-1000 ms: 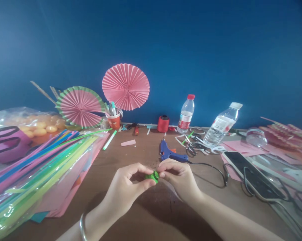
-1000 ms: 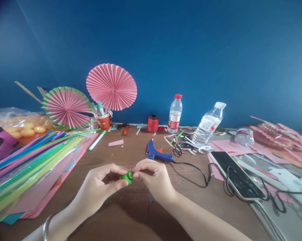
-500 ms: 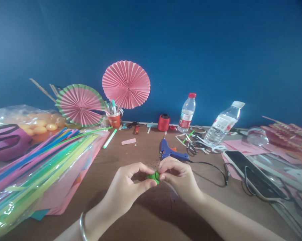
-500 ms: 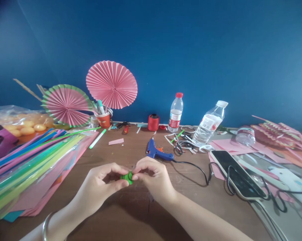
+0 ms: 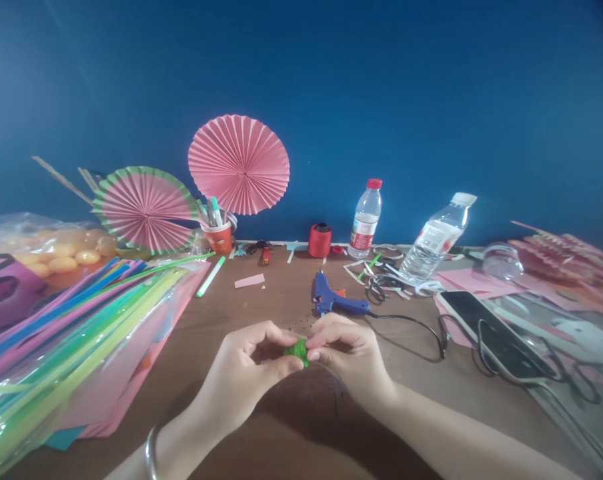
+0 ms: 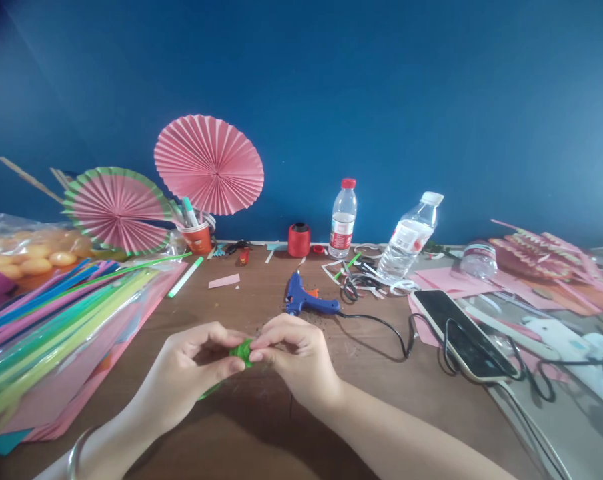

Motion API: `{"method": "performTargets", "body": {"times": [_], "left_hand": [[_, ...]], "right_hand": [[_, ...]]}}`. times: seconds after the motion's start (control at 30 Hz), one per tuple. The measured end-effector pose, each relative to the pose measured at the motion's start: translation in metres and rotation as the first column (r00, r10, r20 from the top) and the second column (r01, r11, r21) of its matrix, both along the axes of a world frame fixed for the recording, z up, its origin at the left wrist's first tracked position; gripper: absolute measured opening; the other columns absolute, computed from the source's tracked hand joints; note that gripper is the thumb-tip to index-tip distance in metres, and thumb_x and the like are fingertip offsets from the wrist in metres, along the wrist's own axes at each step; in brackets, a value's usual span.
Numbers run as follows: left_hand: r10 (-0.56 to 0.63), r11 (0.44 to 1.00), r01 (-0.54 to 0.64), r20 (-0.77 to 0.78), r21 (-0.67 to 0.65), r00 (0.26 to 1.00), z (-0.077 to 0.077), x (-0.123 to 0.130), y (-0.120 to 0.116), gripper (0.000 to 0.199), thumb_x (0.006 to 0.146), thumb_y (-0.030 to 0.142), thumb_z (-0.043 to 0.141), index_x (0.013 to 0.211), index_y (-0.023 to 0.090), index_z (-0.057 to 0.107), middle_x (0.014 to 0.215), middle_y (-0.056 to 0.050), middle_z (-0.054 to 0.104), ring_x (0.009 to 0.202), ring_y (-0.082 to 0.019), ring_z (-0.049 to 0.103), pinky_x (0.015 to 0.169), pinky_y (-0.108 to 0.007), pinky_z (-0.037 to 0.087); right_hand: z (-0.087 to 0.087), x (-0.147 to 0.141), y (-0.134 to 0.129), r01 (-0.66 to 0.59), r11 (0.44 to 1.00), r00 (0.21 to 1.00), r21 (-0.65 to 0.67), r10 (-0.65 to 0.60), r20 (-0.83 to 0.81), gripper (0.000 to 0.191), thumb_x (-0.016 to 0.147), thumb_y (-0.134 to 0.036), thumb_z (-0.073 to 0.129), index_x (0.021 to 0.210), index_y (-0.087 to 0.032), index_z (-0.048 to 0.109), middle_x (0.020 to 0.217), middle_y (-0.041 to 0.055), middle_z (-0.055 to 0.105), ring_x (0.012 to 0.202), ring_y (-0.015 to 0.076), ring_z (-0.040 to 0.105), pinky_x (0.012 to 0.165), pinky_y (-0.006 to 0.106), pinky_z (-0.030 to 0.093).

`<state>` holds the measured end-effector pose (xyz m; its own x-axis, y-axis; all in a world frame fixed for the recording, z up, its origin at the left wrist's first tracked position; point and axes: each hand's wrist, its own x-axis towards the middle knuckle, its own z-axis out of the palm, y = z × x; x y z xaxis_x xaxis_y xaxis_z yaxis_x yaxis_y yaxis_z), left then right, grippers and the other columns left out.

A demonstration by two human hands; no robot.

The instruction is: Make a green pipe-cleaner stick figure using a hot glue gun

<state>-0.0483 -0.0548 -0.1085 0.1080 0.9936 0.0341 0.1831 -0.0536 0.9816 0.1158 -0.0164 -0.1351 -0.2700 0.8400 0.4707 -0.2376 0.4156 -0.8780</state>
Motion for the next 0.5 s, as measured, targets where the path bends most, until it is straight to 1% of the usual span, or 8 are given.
{"method": "performTargets", "body": {"times": [0.23,0.37,0.5], "left_hand": [[-0.006,1.000,0.006,0.011,0.005,1.000,-0.0012,-0.0009,-0.0009,0.011,0.066,0.024,0.068,0.072,0.018,0.060,0.089,-0.004,0.069,0.081,-0.018,0.063,0.073,-0.026,0.049],[-0.004,1.000,0.004,0.008,0.015,1.000,-0.0024,-0.0011,-0.0012,0.011,0.066,0.023,0.068,0.072,0.019,0.060,0.089,-0.004,0.069,0.080,-0.018,0.063,0.072,-0.026,0.050],[0.002,1.000,-0.002,0.005,0.025,1.000,-0.0014,-0.0005,-0.0012,0.010,0.066,0.023,0.068,0.071,0.019,0.060,0.087,-0.004,0.069,0.079,-0.017,0.063,0.072,-0.024,0.050]], "right_hand": [[0.0030,0.0001,-0.0014,0.033,0.998,0.999,0.051,-0.034,0.026,0.007,0.062,-0.014,0.072,0.064,-0.020,0.069,0.066,0.0009,0.060,0.062,0.0099,0.056,0.058,0.020,0.047],[0.0034,0.0003,-0.0017,0.042,0.997,0.998,0.057,-0.044,0.038,0.005,0.062,-0.016,0.071,0.065,-0.020,0.069,0.067,0.0015,0.061,0.063,0.0107,0.057,0.058,0.021,0.048],[0.0023,-0.0002,-0.0017,0.040,0.997,0.998,0.059,-0.042,0.040,0.006,0.063,-0.015,0.071,0.065,-0.020,0.069,0.067,0.0012,0.060,0.064,0.0103,0.057,0.059,0.020,0.047]]}}
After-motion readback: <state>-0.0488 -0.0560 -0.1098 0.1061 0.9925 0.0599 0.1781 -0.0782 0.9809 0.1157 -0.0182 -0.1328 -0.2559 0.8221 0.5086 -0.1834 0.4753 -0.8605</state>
